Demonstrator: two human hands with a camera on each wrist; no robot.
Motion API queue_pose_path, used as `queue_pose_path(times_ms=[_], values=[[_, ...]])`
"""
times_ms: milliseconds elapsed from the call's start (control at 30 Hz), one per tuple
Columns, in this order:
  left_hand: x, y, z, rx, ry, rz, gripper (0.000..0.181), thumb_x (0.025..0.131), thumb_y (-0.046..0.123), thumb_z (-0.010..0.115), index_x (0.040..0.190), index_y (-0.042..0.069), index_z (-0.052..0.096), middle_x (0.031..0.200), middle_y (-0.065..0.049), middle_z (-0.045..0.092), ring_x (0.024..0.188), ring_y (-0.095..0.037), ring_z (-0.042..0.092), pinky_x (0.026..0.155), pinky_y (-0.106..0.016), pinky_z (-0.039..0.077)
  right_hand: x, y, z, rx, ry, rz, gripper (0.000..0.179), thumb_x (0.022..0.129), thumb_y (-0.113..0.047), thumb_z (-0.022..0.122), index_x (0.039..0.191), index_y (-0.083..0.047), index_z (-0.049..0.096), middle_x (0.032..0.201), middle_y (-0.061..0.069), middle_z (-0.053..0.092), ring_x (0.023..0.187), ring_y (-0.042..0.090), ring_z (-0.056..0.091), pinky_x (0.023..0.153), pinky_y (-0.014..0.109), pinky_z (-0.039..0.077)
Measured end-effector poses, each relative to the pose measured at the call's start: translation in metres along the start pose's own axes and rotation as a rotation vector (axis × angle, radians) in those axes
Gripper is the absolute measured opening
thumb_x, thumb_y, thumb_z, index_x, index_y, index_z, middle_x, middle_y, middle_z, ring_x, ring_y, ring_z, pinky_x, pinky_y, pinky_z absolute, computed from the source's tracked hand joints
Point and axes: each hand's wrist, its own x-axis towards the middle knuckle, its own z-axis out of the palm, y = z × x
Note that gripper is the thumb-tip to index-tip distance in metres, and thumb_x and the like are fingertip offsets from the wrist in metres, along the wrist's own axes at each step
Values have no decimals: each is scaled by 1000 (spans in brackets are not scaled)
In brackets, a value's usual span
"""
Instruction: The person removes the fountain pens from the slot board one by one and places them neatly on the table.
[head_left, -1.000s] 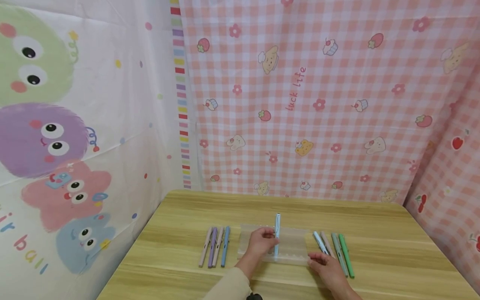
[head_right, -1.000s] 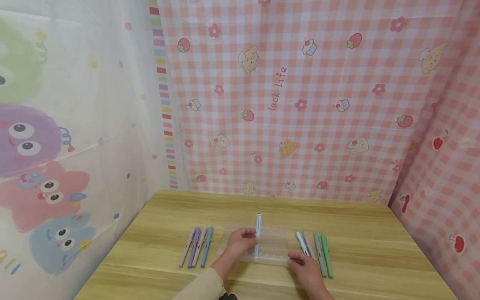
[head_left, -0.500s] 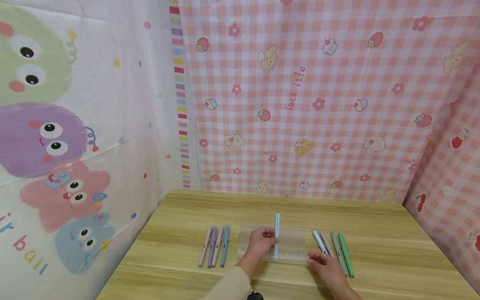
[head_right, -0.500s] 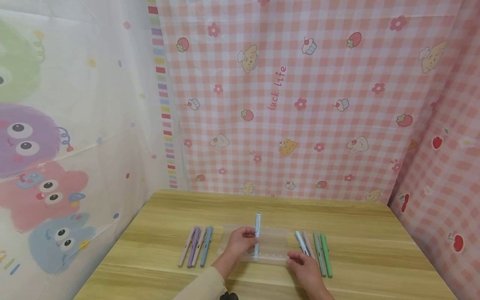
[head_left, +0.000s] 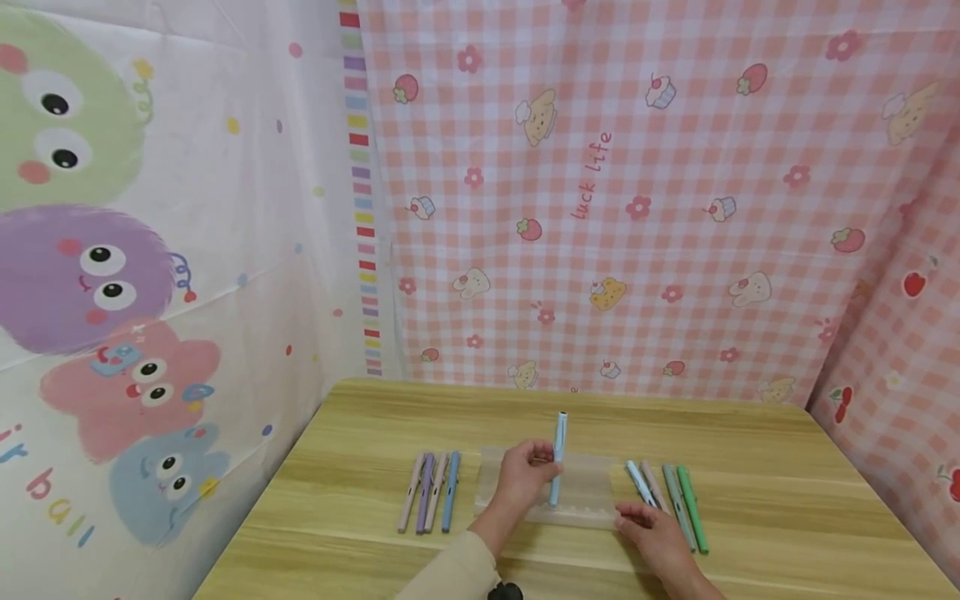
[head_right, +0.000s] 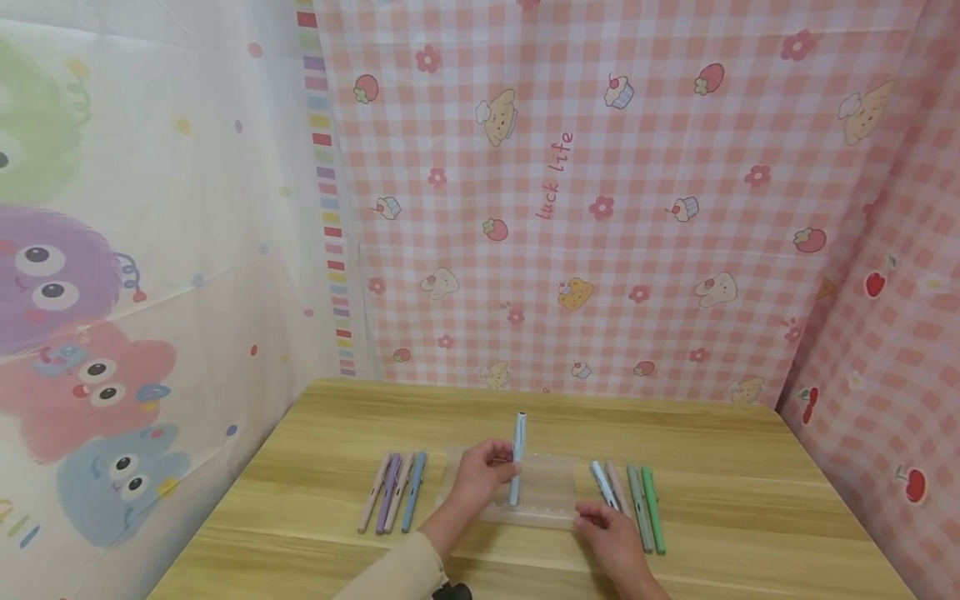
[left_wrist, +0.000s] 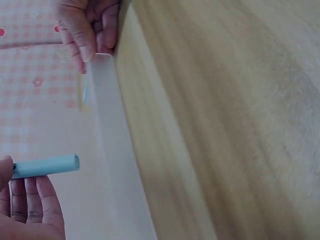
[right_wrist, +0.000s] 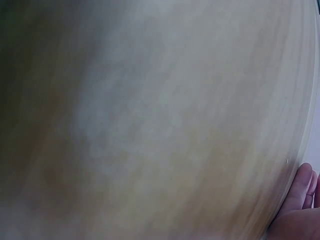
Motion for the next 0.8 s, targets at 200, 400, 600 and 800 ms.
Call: queue_pose_path(times_ms=[200,400,600,800], values=[[5,6,-9,-41,8,-17,19,83,-7,73,101,-4,66,90,-8,67,79,-13,62,72,-29,56,-1,-2,0,-6,-1,3,24,92,1,65,112,13,65,97,8,68,86,13,59,69,22,52],[10,9,-22,-38,34,-31,19,84,-5,73,101,-2,66,90,-6,65,79,-13,60,73,-29,56,0,-1,0,-7,-5,-4,24,92,1,65,112,13,64,97,9,68,85,12,60,69,23,52],[13,13,-33,-68,61,-28,21,84,-7,71,104,-5,65,90,-7,64,79,-13,59,73,-31,57,-1,0,0,-10,-9,-3,25,92,1,64,114,14,64,97,8,68,85,13,60,69,23,52],[17,12,-42,-51,94,-39,23,85,-7,70,107,-7,65,91,-8,65,79,-13,59,75,-36,57,-1,-1,0,-1,-10,1,24,92,1,64,113,14,64,96,8,68,85,12,60,69,23,52]])
